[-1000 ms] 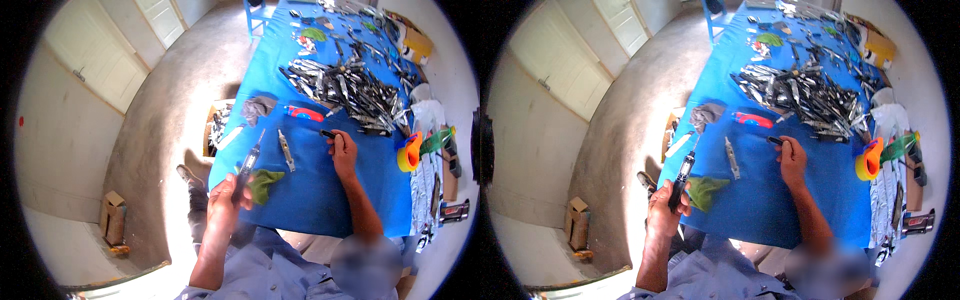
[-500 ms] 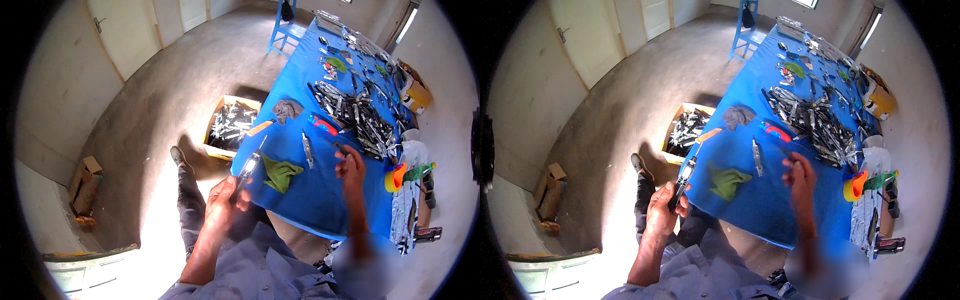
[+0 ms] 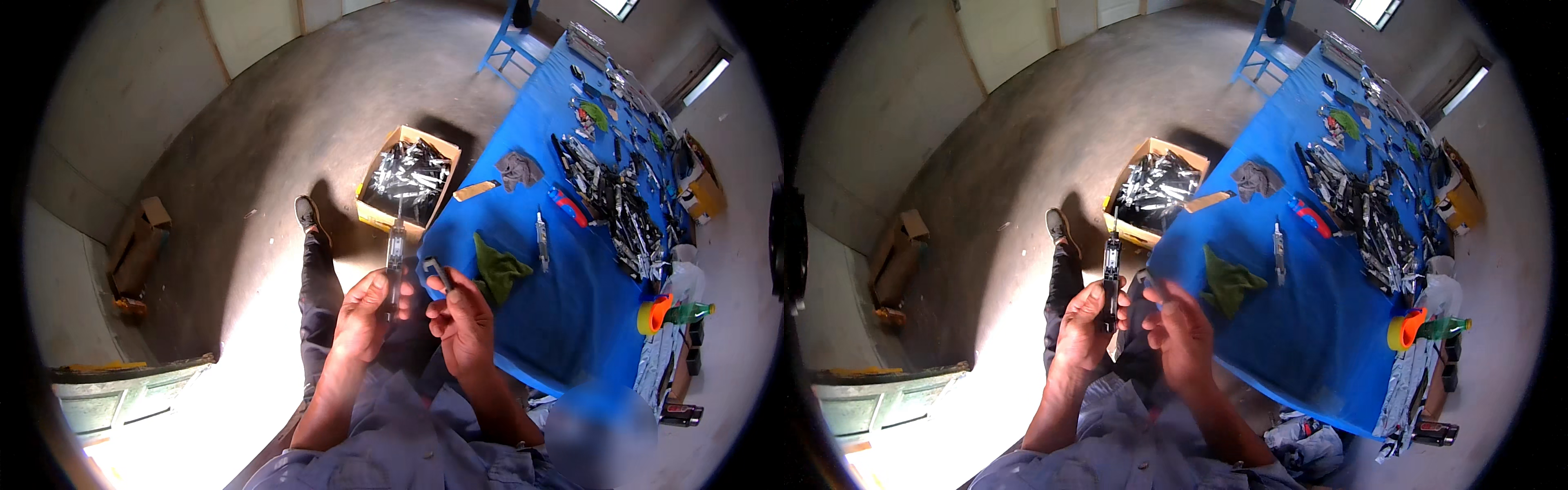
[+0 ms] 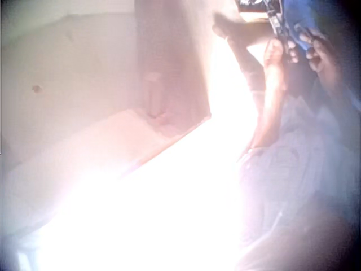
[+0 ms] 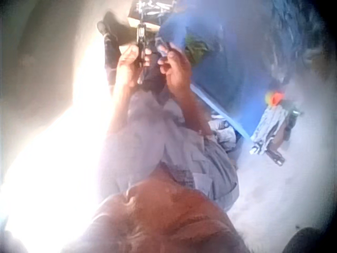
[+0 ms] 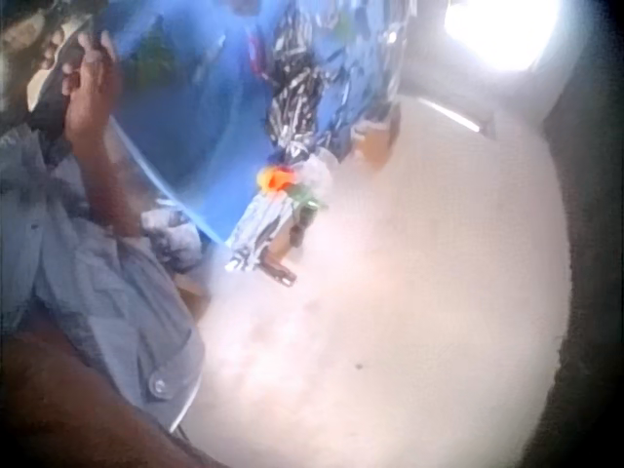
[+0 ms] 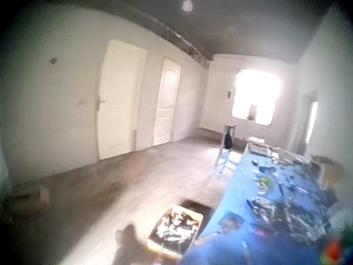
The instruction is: The person assembles silver components by hand and wipes them with a green cloth, then handles a black piece and a green bottle.
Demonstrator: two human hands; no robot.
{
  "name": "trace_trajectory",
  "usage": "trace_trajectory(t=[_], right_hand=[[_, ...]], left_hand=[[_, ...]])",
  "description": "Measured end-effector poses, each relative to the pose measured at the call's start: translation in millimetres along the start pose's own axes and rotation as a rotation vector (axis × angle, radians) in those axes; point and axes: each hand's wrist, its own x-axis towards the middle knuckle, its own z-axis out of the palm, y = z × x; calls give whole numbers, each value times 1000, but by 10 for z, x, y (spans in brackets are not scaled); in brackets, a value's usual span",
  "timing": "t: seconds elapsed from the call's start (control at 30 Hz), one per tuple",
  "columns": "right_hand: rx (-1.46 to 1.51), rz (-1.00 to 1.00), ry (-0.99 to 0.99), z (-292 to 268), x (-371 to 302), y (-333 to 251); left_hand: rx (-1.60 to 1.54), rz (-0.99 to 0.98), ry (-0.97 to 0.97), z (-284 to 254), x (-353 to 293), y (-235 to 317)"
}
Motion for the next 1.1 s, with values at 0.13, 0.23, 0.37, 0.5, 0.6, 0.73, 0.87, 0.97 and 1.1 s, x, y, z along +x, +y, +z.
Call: trace_trajectory(t=[0.13, 0.23, 0.37, 0.5, 0.6, 0.73, 0.87, 0.97, 1.1], right_hand=[[-24, 7, -53, 114, 21, 62], [15, 39, -133, 281, 24, 44], [47, 71, -115, 336, 41, 132], [3, 70, -101, 337, 49, 223], [-108, 53, -50, 375, 31, 220], [-156, 15, -49, 371, 28, 229], [-163, 29, -66, 278, 31, 215], [-165, -33, -92, 325, 19, 157], [-213, -103, -142, 331, 44, 106]], left_hand=[[25, 38, -31, -121, -32, -47], [52, 52, -51, -272, -57, -116], [61, 39, -41, -278, -128, -88], [134, 78, -44, -296, -165, -91], [163, 91, -43, -295, -188, -92], [257, 122, -44, -290, -249, -102], [313, 128, -55, -261, -267, -93], [343, 107, -56, -250, -284, -69], [362, 112, -75, -278, -291, -92]])
